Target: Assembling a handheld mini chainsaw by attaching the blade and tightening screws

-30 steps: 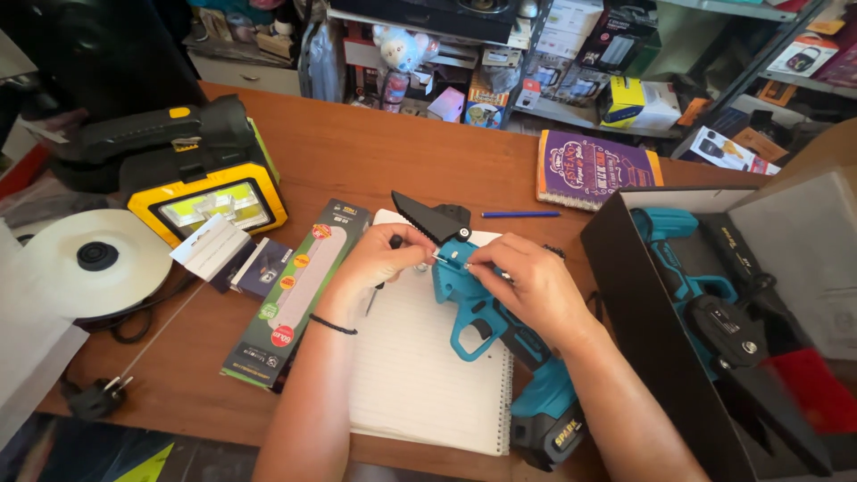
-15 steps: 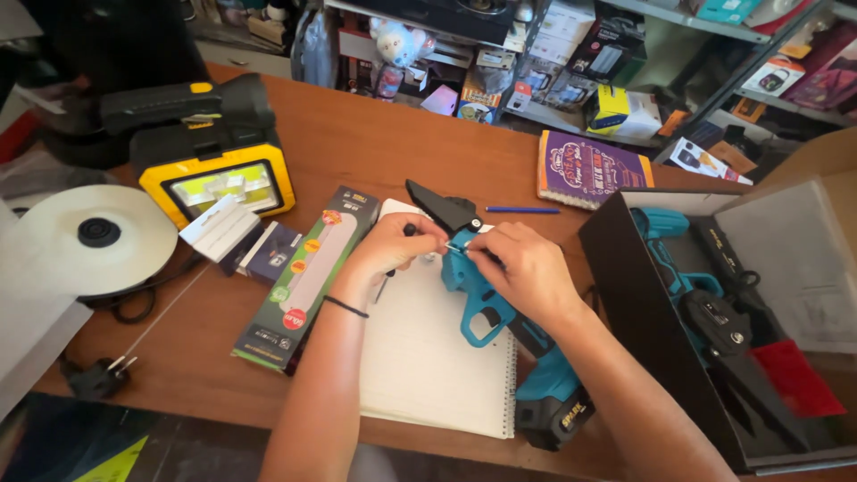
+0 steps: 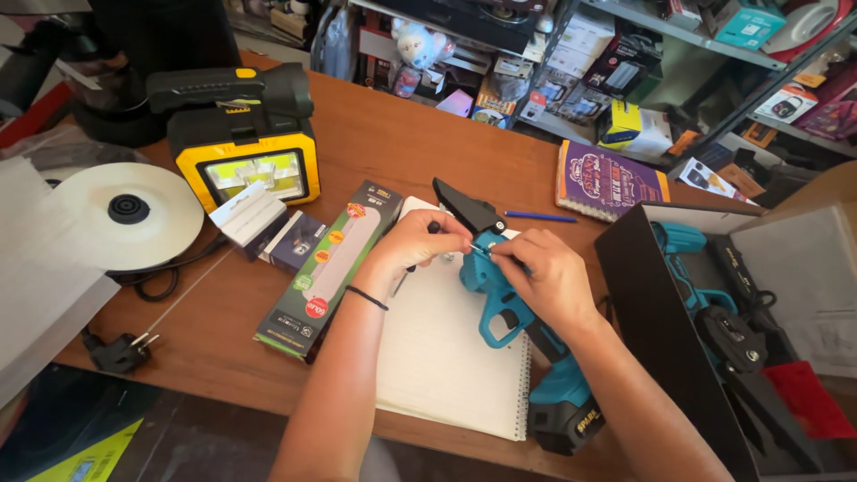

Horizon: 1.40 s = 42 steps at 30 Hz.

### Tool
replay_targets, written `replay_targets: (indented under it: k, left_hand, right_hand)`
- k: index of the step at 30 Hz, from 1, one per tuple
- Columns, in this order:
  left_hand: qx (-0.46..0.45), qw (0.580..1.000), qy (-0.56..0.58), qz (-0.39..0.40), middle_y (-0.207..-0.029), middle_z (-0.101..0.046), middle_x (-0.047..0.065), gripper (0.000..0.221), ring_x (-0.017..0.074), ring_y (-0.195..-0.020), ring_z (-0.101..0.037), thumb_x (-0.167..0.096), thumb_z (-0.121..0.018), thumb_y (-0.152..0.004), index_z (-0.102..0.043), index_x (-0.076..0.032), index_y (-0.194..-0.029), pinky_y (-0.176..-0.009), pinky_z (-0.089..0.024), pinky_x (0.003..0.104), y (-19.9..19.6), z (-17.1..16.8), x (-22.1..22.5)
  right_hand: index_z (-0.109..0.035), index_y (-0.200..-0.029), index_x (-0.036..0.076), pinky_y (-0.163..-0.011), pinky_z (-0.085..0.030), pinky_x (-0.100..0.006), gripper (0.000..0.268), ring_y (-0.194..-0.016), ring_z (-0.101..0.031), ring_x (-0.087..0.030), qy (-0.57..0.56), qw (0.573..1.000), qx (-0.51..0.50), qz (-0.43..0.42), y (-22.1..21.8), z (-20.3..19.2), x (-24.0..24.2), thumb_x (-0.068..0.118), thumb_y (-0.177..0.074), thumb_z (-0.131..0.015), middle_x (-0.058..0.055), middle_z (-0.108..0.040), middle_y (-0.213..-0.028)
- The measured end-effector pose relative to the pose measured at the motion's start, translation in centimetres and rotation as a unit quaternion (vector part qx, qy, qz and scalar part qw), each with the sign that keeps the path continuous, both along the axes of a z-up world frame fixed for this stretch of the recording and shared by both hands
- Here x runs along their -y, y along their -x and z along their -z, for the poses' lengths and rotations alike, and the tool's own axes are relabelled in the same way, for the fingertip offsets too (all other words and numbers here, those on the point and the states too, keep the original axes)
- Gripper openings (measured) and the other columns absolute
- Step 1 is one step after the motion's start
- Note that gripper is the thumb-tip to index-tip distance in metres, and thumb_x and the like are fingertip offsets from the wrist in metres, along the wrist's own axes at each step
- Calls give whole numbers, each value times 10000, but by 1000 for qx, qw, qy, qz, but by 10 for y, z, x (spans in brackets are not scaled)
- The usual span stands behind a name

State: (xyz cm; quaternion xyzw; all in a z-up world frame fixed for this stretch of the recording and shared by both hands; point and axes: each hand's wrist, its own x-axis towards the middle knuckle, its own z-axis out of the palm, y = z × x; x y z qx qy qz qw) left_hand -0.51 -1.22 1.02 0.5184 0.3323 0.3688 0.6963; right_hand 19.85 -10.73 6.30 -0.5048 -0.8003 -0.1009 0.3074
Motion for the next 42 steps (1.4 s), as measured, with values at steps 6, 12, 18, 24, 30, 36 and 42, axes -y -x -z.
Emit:
replay_targets:
  k: [6,12,18,24,30,36,42]
  left_hand:
    - [1,1000,-4,7,-762,-729,121,278,-21,-433,-393,-83,-841,-751,-759,-2,-1004,-367,-261,114,6,-12,6]
    - [-25,1000,-17,9,-787,-750,99,268,-28,-444,-409,-111,-854,-754,-773,-36,-998,-372,-294,105,5,-8,2]
    - [-30,999,-18,8,-798,-756,80,282,-26,-472,-430,-140,-867,-749,-775,-51,-1000,-387,-306,98,5,-6,1]
    - [-35,999,-24,9,-794,-760,70,286,-21,-471,-420,-156,-866,-741,-779,-61,-996,-383,-304,101,3,-4,-1]
    - [-40,999,-17,8,-792,-761,73,320,-17,-466,-416,-195,-885,-732,-773,-65,-1002,-381,-302,109,3,-3,-1]
    - [-45,999,5,3,-775,-750,110,231,-3,-451,-395,-189,-809,-812,-764,-45,-986,-372,-269,122,9,-27,10]
    - [-72,997,7,0,-806,-755,140,260,11,-468,-416,-158,-785,-810,-753,-10,-1021,-380,-281,122,7,-39,17]
  right_hand:
    - [-752,-882,234,-706,-573,-275,49,-824,-691,-160,24,999,-32,11,1,1,0,200,-865,-783,70,-690,-794]
    - [-749,-846,206,-687,-561,-241,45,-780,-686,-143,11,1000,17,15,4,-6,0,185,-880,-769,75,-689,-778]
    - [-735,-839,191,-670,-563,-262,58,-765,-684,-160,-17,996,88,-2,2,-9,-2,187,-896,-750,49,-677,-782]
    - [-763,-885,228,-702,-568,-256,10,-834,-704,-137,32,999,14,16,-3,1,-4,228,-890,-772,83,-704,-819]
    - [-774,-913,215,-737,-581,-310,24,-871,-713,-194,53,998,-20,-1,-7,-1,-5,218,-890,-779,51,-731,-855]
    - [-793,-999,193,-735,-588,-323,102,-819,-704,-209,33,997,-65,-5,-6,-35,12,158,-905,-777,28,-745,-908]
    - [-791,-1085,172,-772,-591,-389,216,-865,-729,-269,75,994,-84,6,-21,-50,50,190,-870,-778,-30,-748,-959]
